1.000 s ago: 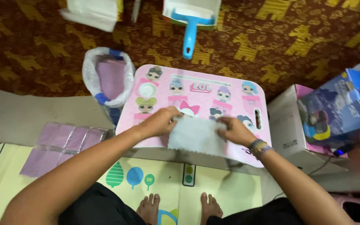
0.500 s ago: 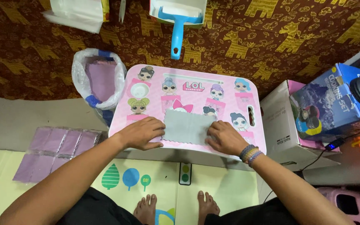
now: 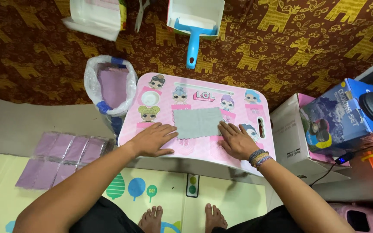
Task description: Using a lint roller to remove purple dust or debris from small fabric pieces.
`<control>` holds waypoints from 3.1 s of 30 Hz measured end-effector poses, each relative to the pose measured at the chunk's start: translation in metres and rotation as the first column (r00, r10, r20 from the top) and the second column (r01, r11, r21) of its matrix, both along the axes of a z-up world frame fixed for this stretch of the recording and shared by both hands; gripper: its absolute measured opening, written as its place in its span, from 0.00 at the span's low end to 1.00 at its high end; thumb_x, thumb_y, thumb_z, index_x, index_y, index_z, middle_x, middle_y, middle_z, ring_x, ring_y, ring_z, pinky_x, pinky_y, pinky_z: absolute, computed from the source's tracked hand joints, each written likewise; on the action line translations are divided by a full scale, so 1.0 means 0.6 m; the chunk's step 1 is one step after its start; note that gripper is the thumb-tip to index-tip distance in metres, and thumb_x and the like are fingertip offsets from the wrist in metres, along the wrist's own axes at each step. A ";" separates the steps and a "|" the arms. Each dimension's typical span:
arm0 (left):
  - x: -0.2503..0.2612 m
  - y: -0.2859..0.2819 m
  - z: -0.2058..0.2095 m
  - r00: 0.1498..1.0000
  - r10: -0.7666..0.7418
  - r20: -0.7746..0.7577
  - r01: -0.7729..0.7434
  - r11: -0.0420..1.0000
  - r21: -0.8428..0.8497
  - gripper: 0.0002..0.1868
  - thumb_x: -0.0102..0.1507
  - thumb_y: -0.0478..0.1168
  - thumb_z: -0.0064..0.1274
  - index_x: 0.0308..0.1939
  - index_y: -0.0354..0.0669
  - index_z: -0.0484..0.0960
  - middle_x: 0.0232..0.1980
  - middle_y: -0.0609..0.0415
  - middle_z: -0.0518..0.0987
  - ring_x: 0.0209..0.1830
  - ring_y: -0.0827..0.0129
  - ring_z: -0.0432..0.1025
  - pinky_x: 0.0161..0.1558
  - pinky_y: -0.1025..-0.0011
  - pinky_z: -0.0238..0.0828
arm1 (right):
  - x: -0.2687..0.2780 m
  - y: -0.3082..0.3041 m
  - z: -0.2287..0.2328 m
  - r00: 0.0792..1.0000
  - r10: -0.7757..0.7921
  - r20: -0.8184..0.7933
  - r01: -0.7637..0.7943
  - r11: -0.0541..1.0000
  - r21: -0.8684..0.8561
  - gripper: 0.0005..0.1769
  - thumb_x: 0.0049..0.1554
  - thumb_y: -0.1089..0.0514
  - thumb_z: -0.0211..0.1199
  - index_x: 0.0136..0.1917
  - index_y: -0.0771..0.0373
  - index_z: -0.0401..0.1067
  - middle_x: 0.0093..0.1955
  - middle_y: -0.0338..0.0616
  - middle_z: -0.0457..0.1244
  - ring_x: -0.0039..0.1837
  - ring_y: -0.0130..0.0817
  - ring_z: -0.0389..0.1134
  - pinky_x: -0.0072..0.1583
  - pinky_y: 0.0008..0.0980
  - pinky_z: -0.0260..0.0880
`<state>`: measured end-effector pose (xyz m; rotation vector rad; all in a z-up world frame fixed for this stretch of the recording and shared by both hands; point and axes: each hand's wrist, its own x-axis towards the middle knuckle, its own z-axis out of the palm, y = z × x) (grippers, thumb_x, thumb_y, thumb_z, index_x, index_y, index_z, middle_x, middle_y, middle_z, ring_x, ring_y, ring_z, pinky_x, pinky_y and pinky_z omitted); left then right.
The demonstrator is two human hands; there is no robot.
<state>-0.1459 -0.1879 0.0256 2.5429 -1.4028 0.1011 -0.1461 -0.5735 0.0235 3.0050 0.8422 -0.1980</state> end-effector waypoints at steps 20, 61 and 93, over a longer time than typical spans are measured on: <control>-0.023 0.009 -0.001 0.998 -0.008 -0.061 0.008 1.000 -0.002 0.49 0.56 0.63 0.62 0.73 0.42 0.64 0.78 0.38 0.58 0.77 0.43 0.52 0.71 0.41 0.47 | 0.131 0.171 0.247 0.870 -0.053 -0.490 0.483 0.286 0.828 0.38 0.64 0.35 0.46 0.68 0.71 0.66 0.67 0.58 0.66 0.66 0.46 0.70 0.63 0.47 0.74; -0.026 0.005 -0.021 0.981 -0.183 -0.065 0.181 0.982 -0.047 0.42 0.50 0.40 0.64 0.68 0.37 0.67 0.74 0.44 0.64 0.76 0.53 0.55 0.72 0.52 0.50 | -0.101 0.188 0.067 0.747 -0.619 -0.242 0.576 0.423 0.699 0.20 0.55 0.60 0.60 0.61 0.57 0.74 0.34 0.58 0.66 0.34 0.43 0.67 0.41 0.39 0.67; -0.023 0.001 -0.024 0.984 -0.177 -0.026 0.176 0.983 -0.049 0.40 0.49 0.36 0.62 0.66 0.36 0.70 0.71 0.44 0.67 0.75 0.55 0.58 0.71 0.54 0.53 | -0.019 0.183 0.106 0.810 -0.581 -0.078 0.545 0.698 0.464 0.21 0.52 0.58 0.56 0.58 0.64 0.75 0.41 0.69 0.68 0.48 0.65 0.70 0.53 0.56 0.71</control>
